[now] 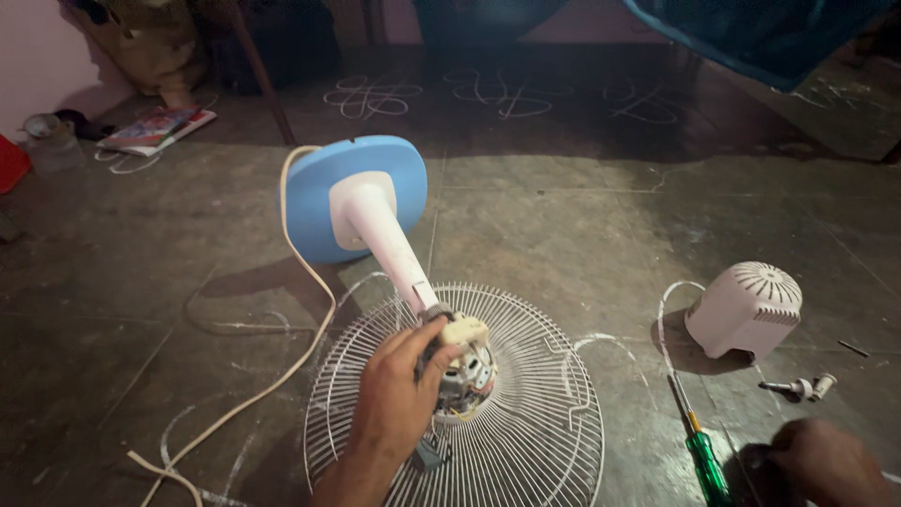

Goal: The person uses a screwdriver to remove screws from the central hub of a disassembled electric fan, then reattaches a plastic component to the hub and secures it with screws. The fan remains on the floor throughout the process.

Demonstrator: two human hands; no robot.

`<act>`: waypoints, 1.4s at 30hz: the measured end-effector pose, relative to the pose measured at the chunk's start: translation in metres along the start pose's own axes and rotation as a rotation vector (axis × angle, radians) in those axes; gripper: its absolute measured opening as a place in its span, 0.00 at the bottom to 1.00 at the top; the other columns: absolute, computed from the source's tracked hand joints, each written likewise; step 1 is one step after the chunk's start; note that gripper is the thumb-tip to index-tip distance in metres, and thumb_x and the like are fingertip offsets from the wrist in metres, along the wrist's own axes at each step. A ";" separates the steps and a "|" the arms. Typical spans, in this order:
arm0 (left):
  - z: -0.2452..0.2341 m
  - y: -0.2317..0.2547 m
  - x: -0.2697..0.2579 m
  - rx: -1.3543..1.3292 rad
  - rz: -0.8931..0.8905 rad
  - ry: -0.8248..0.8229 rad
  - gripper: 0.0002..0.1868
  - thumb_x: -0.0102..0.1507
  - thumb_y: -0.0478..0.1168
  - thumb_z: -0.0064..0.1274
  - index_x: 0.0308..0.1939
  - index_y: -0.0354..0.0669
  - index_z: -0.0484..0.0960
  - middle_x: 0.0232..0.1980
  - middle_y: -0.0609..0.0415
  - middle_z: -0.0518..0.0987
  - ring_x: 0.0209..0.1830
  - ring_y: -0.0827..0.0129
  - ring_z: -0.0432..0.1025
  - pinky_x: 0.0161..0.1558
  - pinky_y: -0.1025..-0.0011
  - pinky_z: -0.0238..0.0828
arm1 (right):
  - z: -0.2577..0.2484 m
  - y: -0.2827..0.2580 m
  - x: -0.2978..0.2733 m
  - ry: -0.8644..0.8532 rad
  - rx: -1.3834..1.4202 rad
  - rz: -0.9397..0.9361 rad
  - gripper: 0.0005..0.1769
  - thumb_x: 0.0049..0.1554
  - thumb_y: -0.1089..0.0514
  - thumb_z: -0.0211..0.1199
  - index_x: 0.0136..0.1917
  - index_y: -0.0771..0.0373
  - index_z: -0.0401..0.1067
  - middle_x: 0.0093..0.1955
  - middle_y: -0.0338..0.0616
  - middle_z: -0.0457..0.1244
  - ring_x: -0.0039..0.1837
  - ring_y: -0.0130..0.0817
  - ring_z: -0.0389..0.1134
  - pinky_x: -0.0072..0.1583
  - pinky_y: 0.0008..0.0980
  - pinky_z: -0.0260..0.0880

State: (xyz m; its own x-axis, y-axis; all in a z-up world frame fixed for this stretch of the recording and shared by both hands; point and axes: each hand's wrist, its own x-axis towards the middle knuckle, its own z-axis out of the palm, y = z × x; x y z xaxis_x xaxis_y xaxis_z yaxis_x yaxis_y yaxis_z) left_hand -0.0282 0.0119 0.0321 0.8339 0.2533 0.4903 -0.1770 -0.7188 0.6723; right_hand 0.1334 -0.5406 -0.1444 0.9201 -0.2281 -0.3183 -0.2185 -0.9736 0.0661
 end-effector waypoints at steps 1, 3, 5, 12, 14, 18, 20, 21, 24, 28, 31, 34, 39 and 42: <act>-0.002 0.000 0.002 -0.019 0.013 -0.003 0.21 0.60 0.46 0.62 0.54 0.41 0.84 0.46 0.46 0.84 0.46 0.54 0.78 0.48 0.61 0.73 | 0.000 -0.001 0.003 -0.007 0.054 0.040 0.19 0.50 0.41 0.75 0.53 0.44 0.87 0.53 0.37 0.76 0.57 0.36 0.77 0.61 0.35 0.79; -0.003 0.004 0.005 -0.059 0.032 -0.015 0.19 0.61 0.46 0.60 0.53 0.39 0.85 0.45 0.46 0.84 0.46 0.55 0.79 0.48 0.62 0.74 | 0.000 0.003 0.011 -0.024 0.095 0.053 0.20 0.48 0.40 0.76 0.52 0.45 0.87 0.51 0.37 0.75 0.56 0.35 0.77 0.61 0.34 0.80; -0.006 0.007 0.006 -0.065 0.002 -0.021 0.18 0.61 0.45 0.60 0.51 0.39 0.85 0.45 0.47 0.84 0.45 0.55 0.79 0.47 0.62 0.74 | 0.000 0.012 0.023 -0.076 0.140 0.012 0.21 0.45 0.39 0.78 0.50 0.46 0.86 0.50 0.36 0.75 0.56 0.33 0.76 0.61 0.33 0.81; -0.015 0.016 0.019 -0.082 -0.212 -0.138 0.19 0.55 0.43 0.64 0.50 0.45 0.88 0.41 0.50 0.82 0.40 0.59 0.80 0.43 0.65 0.76 | 0.007 0.012 0.050 -0.101 0.059 0.031 0.25 0.44 0.36 0.81 0.52 0.47 0.86 0.51 0.33 0.77 0.57 0.27 0.78 0.65 0.26 0.77; -0.016 0.014 0.022 -0.092 -0.223 -0.149 0.20 0.54 0.43 0.65 0.50 0.45 0.89 0.44 0.52 0.83 0.43 0.61 0.81 0.45 0.66 0.76 | 0.001 0.004 0.047 -0.030 0.233 0.042 0.22 0.47 0.43 0.79 0.53 0.51 0.85 0.50 0.36 0.76 0.55 0.29 0.78 0.64 0.29 0.78; -0.015 0.003 0.032 -0.102 -0.256 -0.203 0.22 0.51 0.44 0.68 0.50 0.46 0.89 0.46 0.54 0.84 0.43 0.66 0.83 0.47 0.69 0.78 | -0.010 -0.039 0.022 0.281 0.671 0.113 0.19 0.50 0.49 0.76 0.54 0.57 0.84 0.47 0.43 0.75 0.51 0.33 0.78 0.60 0.35 0.78; -0.014 -0.001 0.035 -0.085 -0.263 -0.232 0.22 0.52 0.46 0.68 0.50 0.47 0.89 0.44 0.55 0.84 0.45 0.67 0.83 0.49 0.69 0.78 | -0.011 -0.068 -0.003 0.386 0.879 0.062 0.17 0.52 0.52 0.75 0.54 0.60 0.83 0.45 0.47 0.75 0.49 0.35 0.78 0.57 0.38 0.78; -0.013 -0.002 0.037 -0.074 -0.269 -0.246 0.22 0.53 0.48 0.68 0.50 0.48 0.89 0.43 0.55 0.83 0.45 0.68 0.83 0.50 0.69 0.78 | -0.014 -0.085 -0.017 0.407 0.966 0.018 0.16 0.53 0.54 0.74 0.54 0.62 0.83 0.45 0.49 0.74 0.48 0.36 0.78 0.56 0.39 0.79; -0.007 0.002 0.036 -0.064 -0.316 -0.185 0.25 0.51 0.48 0.69 0.52 0.49 0.88 0.48 0.54 0.80 0.49 0.67 0.80 0.52 0.68 0.76 | -0.029 -0.136 -0.064 0.271 1.057 -0.121 0.14 0.54 0.57 0.75 0.53 0.62 0.84 0.44 0.50 0.74 0.49 0.36 0.78 0.56 0.39 0.77; 0.006 0.011 0.036 -0.019 -0.160 -0.107 0.24 0.50 0.49 0.72 0.48 0.46 0.90 0.47 0.53 0.79 0.50 0.64 0.77 0.51 0.65 0.74 | -0.042 -0.235 -0.130 0.212 1.197 -0.319 0.13 0.48 0.59 0.79 0.48 0.62 0.87 0.45 0.45 0.75 0.50 0.31 0.80 0.56 0.32 0.78; 0.009 0.013 0.037 0.033 -0.184 -0.169 0.24 0.51 0.50 0.70 0.50 0.48 0.89 0.48 0.54 0.78 0.52 0.64 0.75 0.50 0.65 0.74 | -0.055 -0.291 -0.167 0.082 1.392 -0.293 0.15 0.46 0.63 0.80 0.48 0.65 0.83 0.41 0.52 0.75 0.42 0.36 0.78 0.46 0.35 0.78; 0.009 0.011 0.036 0.023 -0.156 -0.192 0.23 0.53 0.49 0.68 0.51 0.48 0.89 0.46 0.55 0.79 0.49 0.66 0.76 0.50 0.65 0.75 | -0.071 -0.327 -0.186 0.096 1.393 -0.376 0.15 0.50 0.68 0.79 0.51 0.70 0.82 0.41 0.59 0.75 0.41 0.41 0.75 0.43 0.39 0.73; 0.011 0.007 0.034 0.020 -0.080 -0.136 0.21 0.54 0.47 0.66 0.50 0.46 0.90 0.45 0.54 0.79 0.51 0.61 0.75 0.48 0.64 0.75 | -0.092 -0.344 -0.198 0.095 1.453 -0.379 0.11 0.48 0.61 0.78 0.45 0.68 0.86 0.40 0.50 0.75 0.42 0.31 0.79 0.47 0.28 0.79; 0.010 0.006 0.036 0.023 -0.037 -0.163 0.21 0.56 0.47 0.65 0.52 0.44 0.89 0.45 0.51 0.78 0.50 0.60 0.75 0.48 0.63 0.74 | -0.099 -0.348 -0.200 0.091 1.446 -0.413 0.11 0.47 0.60 0.78 0.45 0.67 0.86 0.40 0.50 0.75 0.42 0.31 0.79 0.47 0.29 0.81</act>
State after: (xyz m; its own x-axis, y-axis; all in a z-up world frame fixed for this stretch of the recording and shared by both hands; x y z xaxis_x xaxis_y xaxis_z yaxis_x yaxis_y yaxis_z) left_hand 0.0062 0.0110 0.0483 0.9137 0.1728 0.3678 -0.1342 -0.7261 0.6744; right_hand 0.0577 -0.1575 -0.0099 0.9998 -0.0009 -0.0192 -0.0192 -0.1322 -0.9910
